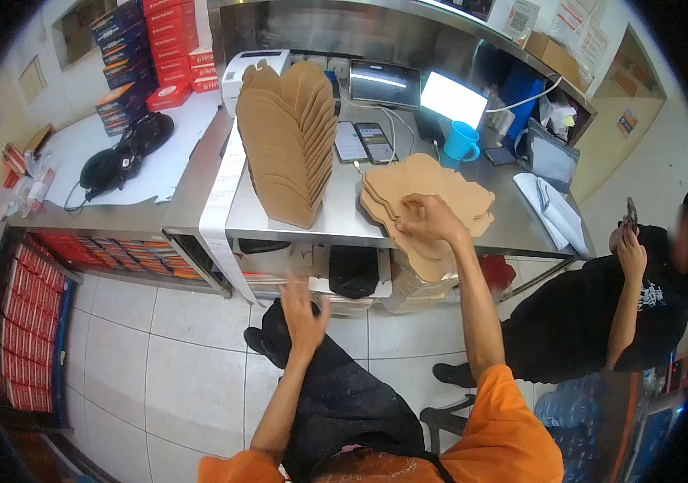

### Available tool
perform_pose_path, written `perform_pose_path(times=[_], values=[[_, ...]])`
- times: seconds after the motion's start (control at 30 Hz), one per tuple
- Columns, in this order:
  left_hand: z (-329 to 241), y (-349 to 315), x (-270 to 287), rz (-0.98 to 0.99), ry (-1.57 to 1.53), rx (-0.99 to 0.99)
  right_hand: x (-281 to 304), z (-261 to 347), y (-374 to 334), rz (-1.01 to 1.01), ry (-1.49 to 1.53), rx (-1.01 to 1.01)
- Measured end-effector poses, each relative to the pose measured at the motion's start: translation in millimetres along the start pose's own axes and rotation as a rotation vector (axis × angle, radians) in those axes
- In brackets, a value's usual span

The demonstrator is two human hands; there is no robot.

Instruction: The person folds cardboard pieces by hand to assemble small food containers and stacks the completed containers into a large pile on a stainless steel counter.

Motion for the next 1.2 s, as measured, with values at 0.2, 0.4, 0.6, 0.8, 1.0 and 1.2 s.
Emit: perform_pose_path(times=[0.2,0.4,0.6,0.8,1.0,1.2], values=[[12,-75,18,0.405,-0.028,-0.194,8,-29,-12,0.052,0.221,0.069],[57,-39,22,0.276,-0.085,0.054,38,-12,-26,-0.232,0.169,0.016],[0,-1,57,0.241,-1.028,0.292,132,83,-103,-0.452,0.222,0.077],[-66,30,99,0.502,-1.727,0.121,96,128,-103,0.023,0.274,0.046],[-71,-26,102,0.749,-1.503,0.253,25,151,-90,-0.018,0.025,0.404],[-77,-19,98,0.163,-1.894,0.481,-19,193,-107,-0.588,0.211,0.561]])
Point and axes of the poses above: each hand's wrist, its own y-axis towards the middle knuckle, its own x-axis out of the back of the hand, z = x × y, the point moved 4 cm from there along y, towards the middle knuckle, and after that the axes turned 6 degrees about y, right-handed, at the moved point
